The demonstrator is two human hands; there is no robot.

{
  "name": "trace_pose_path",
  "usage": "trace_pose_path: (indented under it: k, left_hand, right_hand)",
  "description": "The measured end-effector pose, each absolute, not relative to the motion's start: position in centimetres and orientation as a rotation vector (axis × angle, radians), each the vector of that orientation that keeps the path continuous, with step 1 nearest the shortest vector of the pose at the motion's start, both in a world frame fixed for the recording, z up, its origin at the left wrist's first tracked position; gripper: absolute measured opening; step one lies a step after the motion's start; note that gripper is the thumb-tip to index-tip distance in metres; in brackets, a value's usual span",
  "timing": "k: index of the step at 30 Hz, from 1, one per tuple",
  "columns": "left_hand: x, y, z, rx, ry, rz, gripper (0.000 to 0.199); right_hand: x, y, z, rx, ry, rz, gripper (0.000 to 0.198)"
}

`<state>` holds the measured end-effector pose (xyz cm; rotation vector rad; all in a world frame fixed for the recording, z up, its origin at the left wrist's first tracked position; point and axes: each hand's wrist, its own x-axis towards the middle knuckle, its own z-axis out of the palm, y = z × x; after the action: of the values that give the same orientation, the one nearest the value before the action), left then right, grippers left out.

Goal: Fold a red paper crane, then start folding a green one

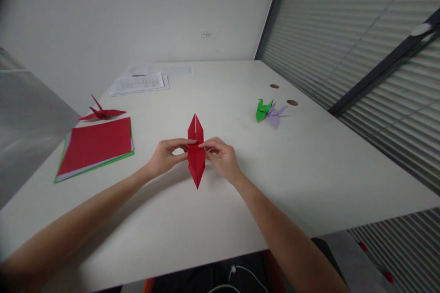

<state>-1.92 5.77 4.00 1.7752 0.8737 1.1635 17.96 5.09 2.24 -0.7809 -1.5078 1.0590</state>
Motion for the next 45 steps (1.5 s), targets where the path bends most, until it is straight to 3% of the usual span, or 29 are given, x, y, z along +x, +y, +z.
trace_pose_path:
  k: [3,9,24,32,41,45]
  left_hand:
    - [-2.0,5.6,4.1,1.817,0.845,1.183,0.037]
    - [-2.3,5.5,4.3,1.939,0.854,1.171,0.028]
    - [-3.0,6.1,3.4,2.312,0.802,1.28,0.019]
    - [-3.3,6.9,-1.0,2.609,0.999,0.936,0.016]
    - [-3.0,6.5,0.8,3.157,0.737,0.537,0.02]
    - [-3.0,6.2,1.1,3.205,0.746,0.486,0.018]
  right_hand:
    - [18.0,5.0,2.3,-0.749,-1.491,1.049,0.017]
    - [17.8,5.0,2.4,-0.735,-1.477,1.097,0.027]
    - [18.4,4.9,2.4,-0.765,-1.717,0.583,0.013]
    - [19.4,7.2,-0.5,-0.928,-2.288,0.445,0.021]
    - [19.8,6.0,0.9,-1.023,-2.535,0.31,0.016]
    - [19.9,6.1,0.9,-1.009,-2.547,0.391,0.017]
